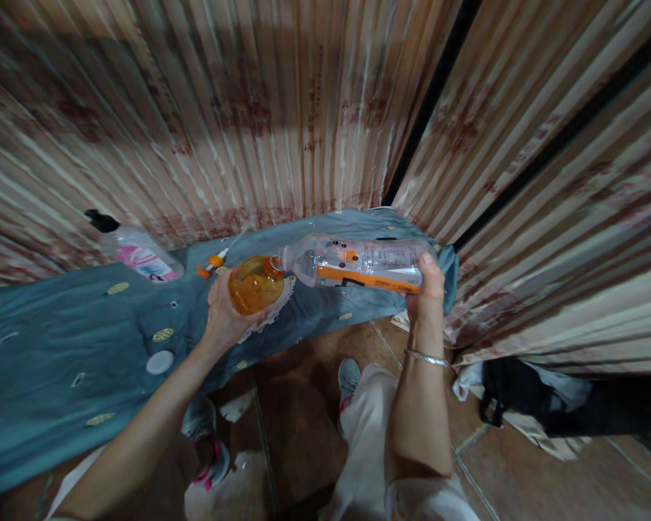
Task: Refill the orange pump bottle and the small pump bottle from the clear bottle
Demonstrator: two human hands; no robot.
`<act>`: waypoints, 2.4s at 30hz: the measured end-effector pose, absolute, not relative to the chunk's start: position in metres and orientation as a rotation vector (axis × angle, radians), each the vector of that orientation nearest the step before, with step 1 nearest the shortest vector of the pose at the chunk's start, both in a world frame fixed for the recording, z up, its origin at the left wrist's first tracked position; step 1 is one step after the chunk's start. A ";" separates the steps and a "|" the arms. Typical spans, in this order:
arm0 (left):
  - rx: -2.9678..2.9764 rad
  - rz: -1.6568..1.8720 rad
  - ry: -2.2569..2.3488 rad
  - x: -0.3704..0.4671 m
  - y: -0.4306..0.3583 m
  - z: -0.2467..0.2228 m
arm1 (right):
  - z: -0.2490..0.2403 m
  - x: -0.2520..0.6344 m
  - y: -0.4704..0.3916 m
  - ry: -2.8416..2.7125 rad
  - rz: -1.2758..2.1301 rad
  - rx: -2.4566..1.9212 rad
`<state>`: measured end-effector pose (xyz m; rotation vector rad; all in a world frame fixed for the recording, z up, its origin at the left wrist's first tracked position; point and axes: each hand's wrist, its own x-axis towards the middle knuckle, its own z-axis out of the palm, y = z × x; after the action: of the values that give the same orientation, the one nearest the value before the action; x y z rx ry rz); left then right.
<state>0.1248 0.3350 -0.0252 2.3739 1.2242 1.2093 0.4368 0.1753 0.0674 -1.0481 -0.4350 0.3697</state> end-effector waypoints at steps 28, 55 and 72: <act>2.390 1.208 1.204 0.124 0.336 -0.025 | 0.070 0.433 0.175 -0.448 0.360 -1.054; 2.400 1.208 1.185 0.123 0.336 -0.027 | 0.071 0.436 0.175 -0.443 0.367 -1.040; 2.401 1.206 1.188 0.123 0.335 -0.025 | 0.065 0.445 0.175 -0.422 0.392 -1.038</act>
<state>0.1233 0.3350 -0.0246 2.4010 1.1877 1.2064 0.4449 0.1750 0.0648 -1.0378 -0.4216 0.3921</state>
